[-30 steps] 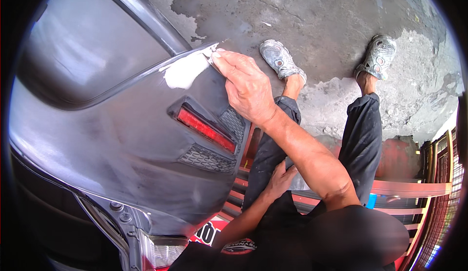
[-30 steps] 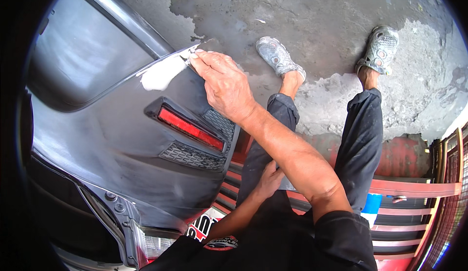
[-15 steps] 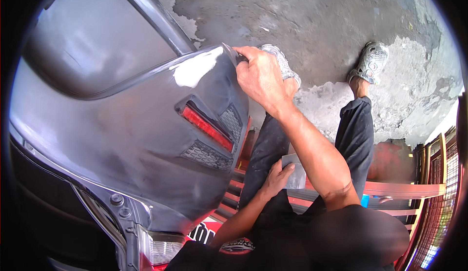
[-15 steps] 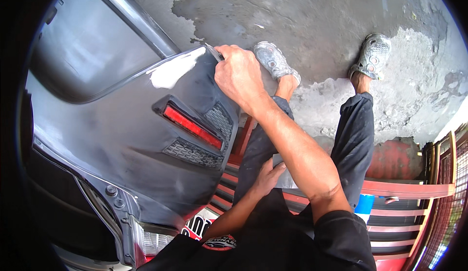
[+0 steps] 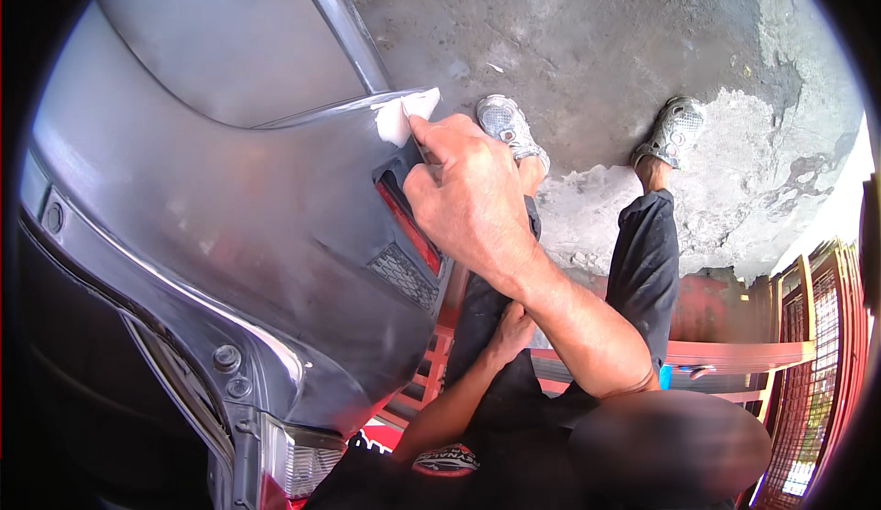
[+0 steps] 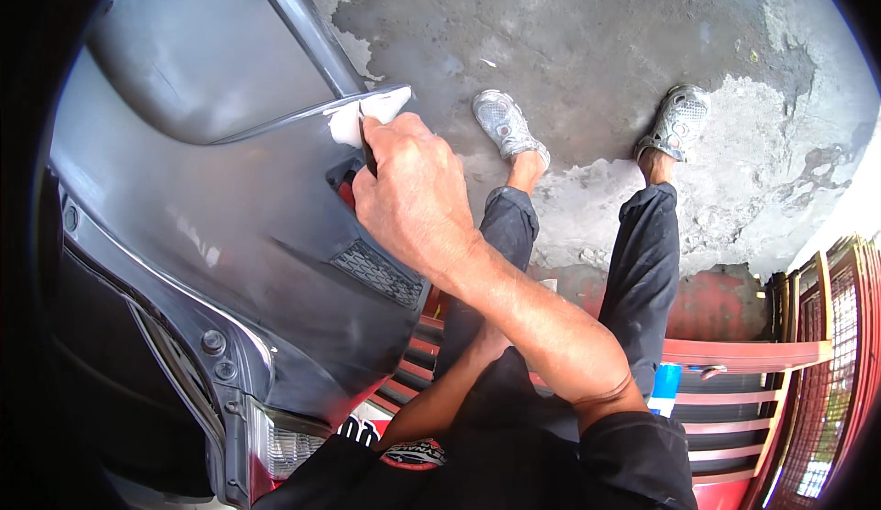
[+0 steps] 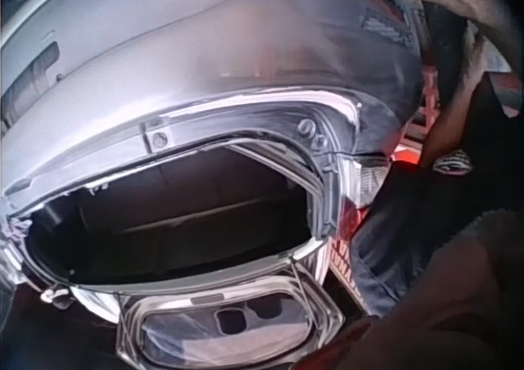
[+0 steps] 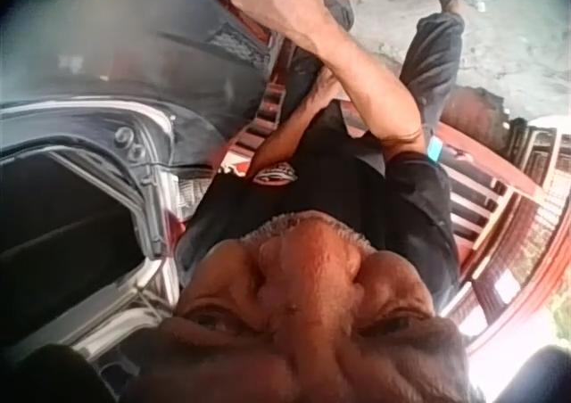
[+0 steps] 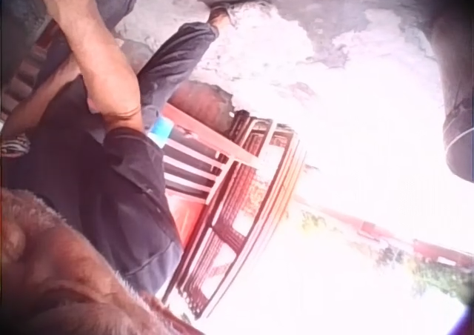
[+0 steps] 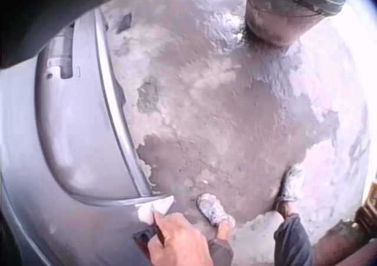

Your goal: Applying and smoothing body filler on a car bumper using a spatula and sanding the surface.

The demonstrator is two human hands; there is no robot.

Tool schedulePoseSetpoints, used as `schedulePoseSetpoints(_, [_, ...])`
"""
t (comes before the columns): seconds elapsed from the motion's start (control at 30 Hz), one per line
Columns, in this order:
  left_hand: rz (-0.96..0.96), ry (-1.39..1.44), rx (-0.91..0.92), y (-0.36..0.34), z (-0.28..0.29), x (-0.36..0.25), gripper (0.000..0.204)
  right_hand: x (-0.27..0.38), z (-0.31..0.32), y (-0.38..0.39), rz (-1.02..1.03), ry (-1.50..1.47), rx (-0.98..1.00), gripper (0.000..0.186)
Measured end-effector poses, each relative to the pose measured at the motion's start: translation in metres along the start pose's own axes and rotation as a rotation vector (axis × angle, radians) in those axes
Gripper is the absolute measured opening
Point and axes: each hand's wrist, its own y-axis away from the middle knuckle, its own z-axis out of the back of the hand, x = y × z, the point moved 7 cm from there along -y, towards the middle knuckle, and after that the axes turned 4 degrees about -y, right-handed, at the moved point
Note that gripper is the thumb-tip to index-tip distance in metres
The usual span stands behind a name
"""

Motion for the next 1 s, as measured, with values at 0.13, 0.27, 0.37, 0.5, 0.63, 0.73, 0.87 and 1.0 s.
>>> schedulePoseSetpoints(0.13, [-0.088, 0.093, -0.003, 0.001, 0.017, -0.037, 0.042, 0.03, -0.006, 0.011, 0.054, -0.078, -0.027, 0.045])
schedulePoseSetpoints(0.27, [-0.146, 0.075, -0.112, -0.007, 0.03, -0.057, 0.04, 0.051, 0.007, 0.018, 0.16, -0.043, 0.011, 0.044])
schedulePoseSetpoints(0.37, [-0.175, 0.056, -0.219, -0.011, 0.038, -0.072, 0.04, 0.036, 0.029, 0.033, 0.322, -0.187, 0.017, 0.043])
schedulePoseSetpoints(0.5, [0.034, 0.762, -0.184, -0.016, 0.042, -0.084, 0.036, 0.009, 0.081, 0.07, 0.453, -0.021, -0.025, 0.047])
schedulePoseSetpoints(0.63, [-0.135, 0.804, -0.171, -0.023, 0.041, -0.15, 0.036, -0.009, 0.103, 0.138, 0.554, 0.168, 0.287, 0.057])
schedulePoseSetpoints(0.73, [0.003, 1.111, -0.038, -0.023, 0.044, -0.174, 0.032, -0.036, 0.115, 0.164, 0.569, 0.211, 0.396, 0.058])
schedulePoseSetpoints(0.87, [-0.016, 1.036, -0.078, -0.015, 0.054, -0.183, 0.033, -0.095, 0.127, 0.139, 0.523, 0.573, 0.451, 0.065])
schedulePoseSetpoints(1.0, [-0.023, 0.807, -0.248, -0.007, 0.052, -0.147, 0.035, -0.132, 0.111, 0.063, 0.183, 0.28, 0.137, 0.054])
